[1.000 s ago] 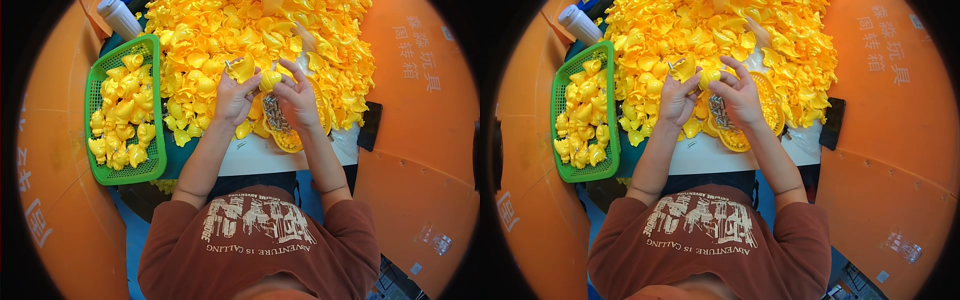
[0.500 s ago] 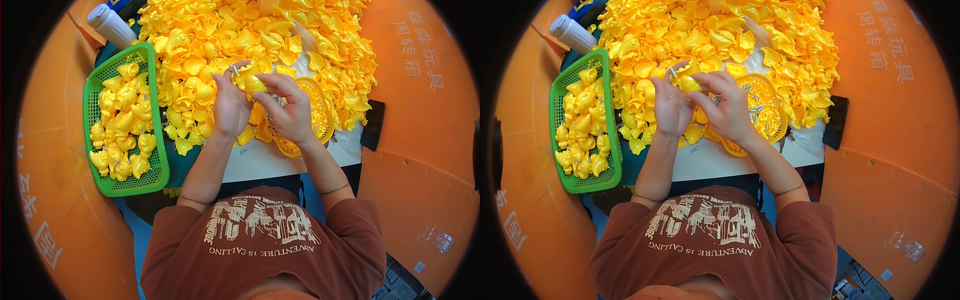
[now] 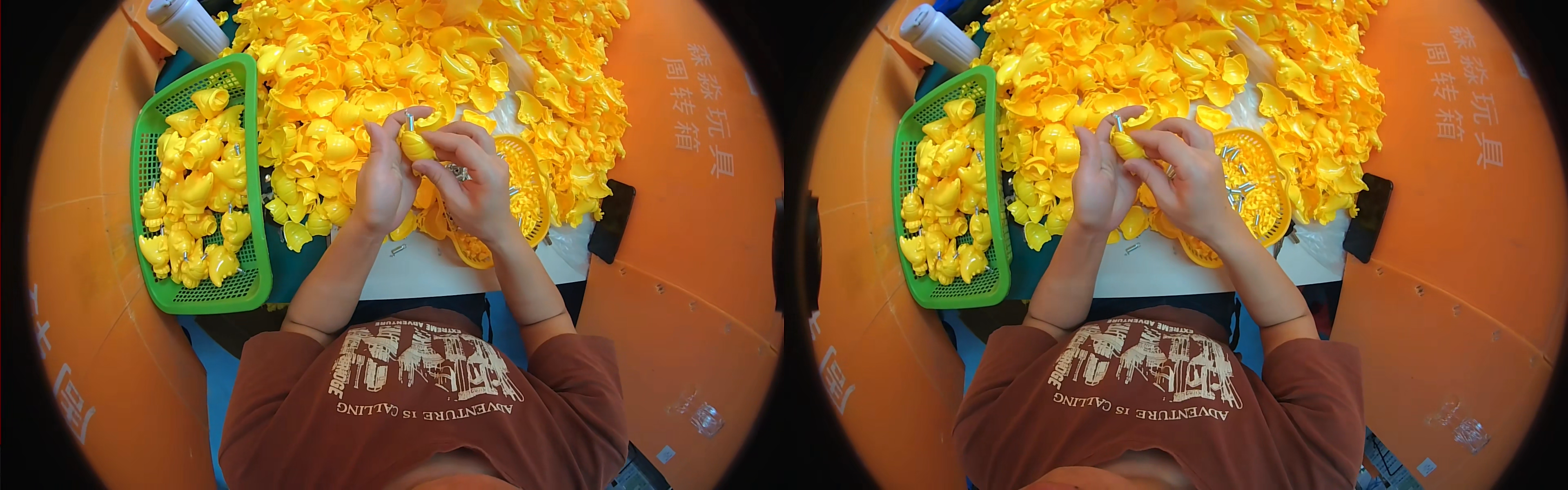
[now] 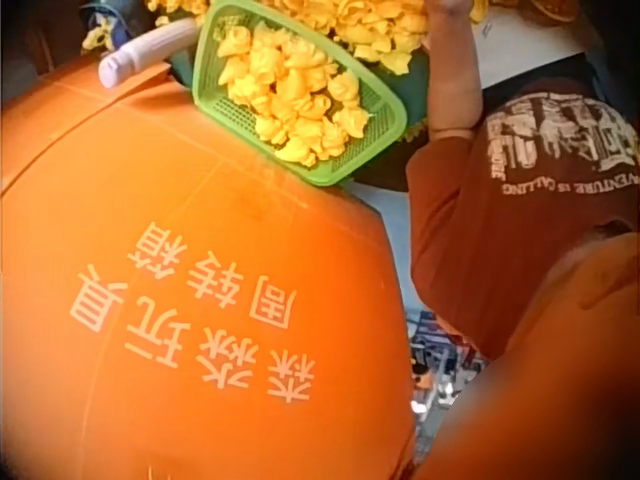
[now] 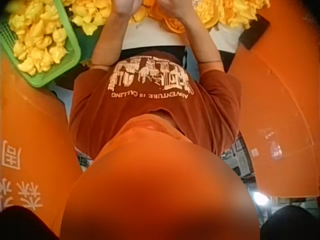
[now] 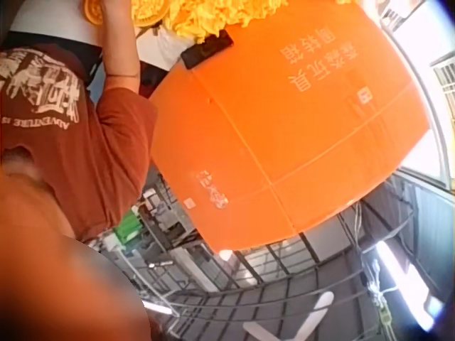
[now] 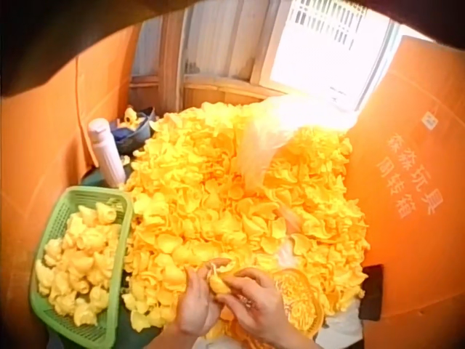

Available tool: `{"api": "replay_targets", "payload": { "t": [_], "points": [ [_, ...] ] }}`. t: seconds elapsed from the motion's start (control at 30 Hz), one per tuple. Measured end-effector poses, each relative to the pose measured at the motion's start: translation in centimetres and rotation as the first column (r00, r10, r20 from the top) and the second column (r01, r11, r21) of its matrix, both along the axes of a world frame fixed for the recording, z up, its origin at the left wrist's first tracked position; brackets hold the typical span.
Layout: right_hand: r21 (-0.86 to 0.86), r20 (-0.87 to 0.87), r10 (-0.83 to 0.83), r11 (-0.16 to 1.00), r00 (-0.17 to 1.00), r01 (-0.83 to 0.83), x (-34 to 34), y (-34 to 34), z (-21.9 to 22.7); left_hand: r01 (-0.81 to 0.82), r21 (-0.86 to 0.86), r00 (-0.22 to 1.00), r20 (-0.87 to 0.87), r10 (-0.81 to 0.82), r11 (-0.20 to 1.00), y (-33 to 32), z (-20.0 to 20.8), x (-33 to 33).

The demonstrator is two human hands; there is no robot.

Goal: Assembling toy ducks by manually joining plastic parts and inserting small metal components.

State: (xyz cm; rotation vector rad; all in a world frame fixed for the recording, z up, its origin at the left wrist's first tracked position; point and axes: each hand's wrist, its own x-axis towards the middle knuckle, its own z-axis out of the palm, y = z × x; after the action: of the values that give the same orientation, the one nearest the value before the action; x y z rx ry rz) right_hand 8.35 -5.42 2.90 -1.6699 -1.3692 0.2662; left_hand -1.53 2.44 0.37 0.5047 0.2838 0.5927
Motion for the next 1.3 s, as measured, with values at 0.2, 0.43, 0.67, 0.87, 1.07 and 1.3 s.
{"api": "replay_targets", "payload": {
  "t": [0.2,0.43,0.67,0.87,1.07,1.3],
  "points": [
    [0.068,0.237,0.000,0.998,0.972,-0.017,-0.1,0.0,0.9,0.021,-0.021,0.999,0.028,-0.021,1.000,0.0,0.0,0.0],
    [0.041,0.172,-0.004,0.999,0.985,-0.003,-0.1,-0.1,0.8,-0.033,0.016,0.999,-0.022,0.034,0.999,-0.5,-0.3,0.5],
    [0.017,0.076,0.002,1.000,0.997,-0.003,-0.3,0.1,1.0,-0.037,-0.050,0.999,0.036,0.039,0.998,-0.3,0.2,0.3],
    [-0.014,-0.011,-0.008,1.000,1.000,0.008,-0.6,0.2,1.1,-0.024,-0.094,0.996,0.080,0.032,0.995,-0.2,-0.1,0.2],
    [0.004,0.021,-0.013,1.000,1.000,0.013,-0.9,0.4,1.5,-0.041,-0.040,0.993,0.111,0.046,0.998,-0.4,0.3,-0.1],
    [-0.017,0.125,-0.069,0.997,0.990,0.072,-1.4,0.6,1.3,-0.073,-0.012,0.995,0.060,0.074,0.997,0.1,0.0,0.0]
  ]
}}
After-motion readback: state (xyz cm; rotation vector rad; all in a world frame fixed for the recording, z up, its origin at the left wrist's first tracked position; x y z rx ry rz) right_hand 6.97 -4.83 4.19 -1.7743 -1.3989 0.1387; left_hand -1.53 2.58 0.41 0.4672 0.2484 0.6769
